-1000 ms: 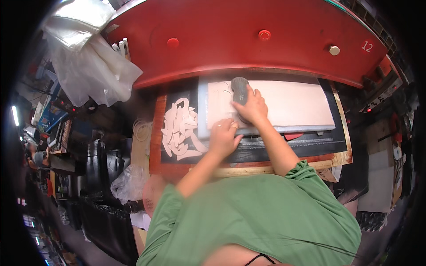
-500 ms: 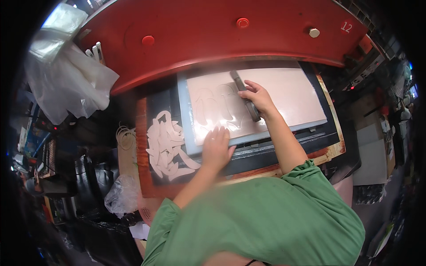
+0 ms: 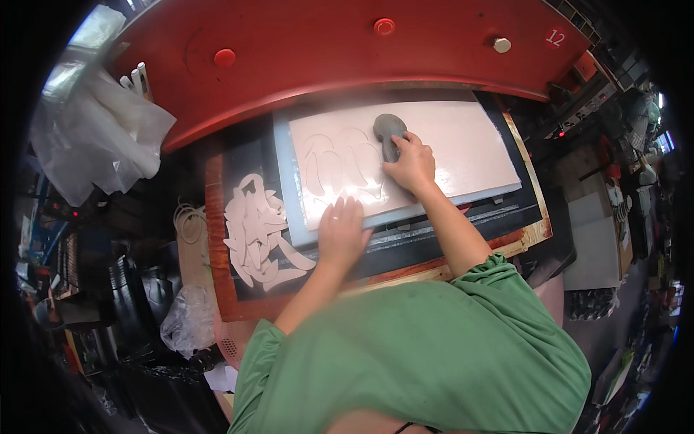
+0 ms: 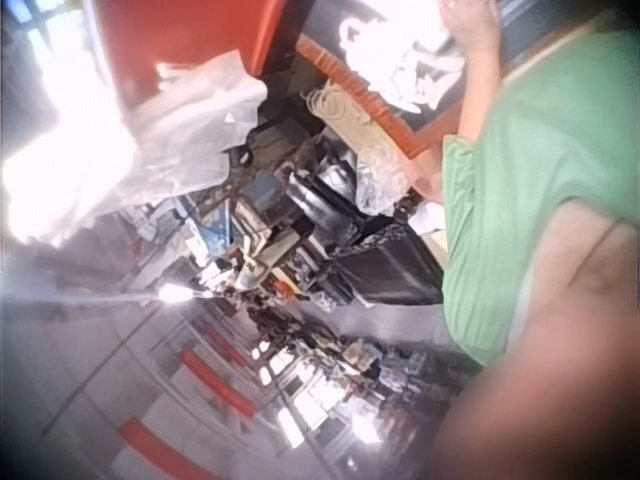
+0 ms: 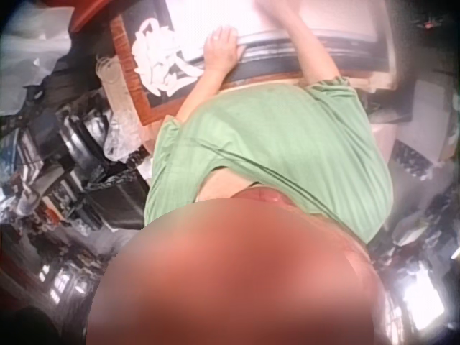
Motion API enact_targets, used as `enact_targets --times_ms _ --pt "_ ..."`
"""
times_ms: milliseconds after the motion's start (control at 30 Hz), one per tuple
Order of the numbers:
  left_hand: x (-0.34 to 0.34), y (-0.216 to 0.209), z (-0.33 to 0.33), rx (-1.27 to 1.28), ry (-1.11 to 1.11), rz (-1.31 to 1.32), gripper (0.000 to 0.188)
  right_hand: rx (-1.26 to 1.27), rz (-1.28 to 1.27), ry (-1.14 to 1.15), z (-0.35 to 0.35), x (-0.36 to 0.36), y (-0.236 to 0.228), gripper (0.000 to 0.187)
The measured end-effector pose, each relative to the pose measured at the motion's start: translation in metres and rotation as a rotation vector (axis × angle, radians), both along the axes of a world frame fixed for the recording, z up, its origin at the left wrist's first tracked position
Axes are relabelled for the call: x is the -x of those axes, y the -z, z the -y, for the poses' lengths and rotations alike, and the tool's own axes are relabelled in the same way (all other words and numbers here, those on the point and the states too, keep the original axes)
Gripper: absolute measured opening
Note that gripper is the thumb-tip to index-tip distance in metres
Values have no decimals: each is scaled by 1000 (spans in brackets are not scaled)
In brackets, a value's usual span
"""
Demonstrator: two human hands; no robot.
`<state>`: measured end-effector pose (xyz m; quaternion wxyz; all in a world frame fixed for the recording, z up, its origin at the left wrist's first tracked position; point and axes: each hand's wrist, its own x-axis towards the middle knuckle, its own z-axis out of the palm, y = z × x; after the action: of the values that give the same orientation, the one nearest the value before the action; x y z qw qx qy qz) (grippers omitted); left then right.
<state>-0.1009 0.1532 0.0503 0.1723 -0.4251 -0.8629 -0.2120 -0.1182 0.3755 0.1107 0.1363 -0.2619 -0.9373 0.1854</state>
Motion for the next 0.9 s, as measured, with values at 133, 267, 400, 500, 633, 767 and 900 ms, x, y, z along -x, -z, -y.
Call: enact_targets --times_ms 133,267,400,500,633,767,900 --pt "2 0 0 -7 -3 -4 68 -57 38 -21 1 2 6 68" --pt "4 1 0 -12 -12 8 68 -85 -173 -127 -9 -31 4 66" --pt "12 5 -6 1 -1 -16 68 -246 -258 -242 0 -144 14 55" --pt "32 5 -13 1 0 -45 68 -303 -323 -387 12 -187 38 51" --pt "84 -4 -32 63 -29 -33 65 -316 -305 -388 -9 -141 60 42" --pt "99 -12 -54 -25 -37 -28 60 -250 -331 -344 -33 -89 63 39" --pt "75 -2 -57 -8 50 121 54 -127 -424 -282 -73 -23 52 30"
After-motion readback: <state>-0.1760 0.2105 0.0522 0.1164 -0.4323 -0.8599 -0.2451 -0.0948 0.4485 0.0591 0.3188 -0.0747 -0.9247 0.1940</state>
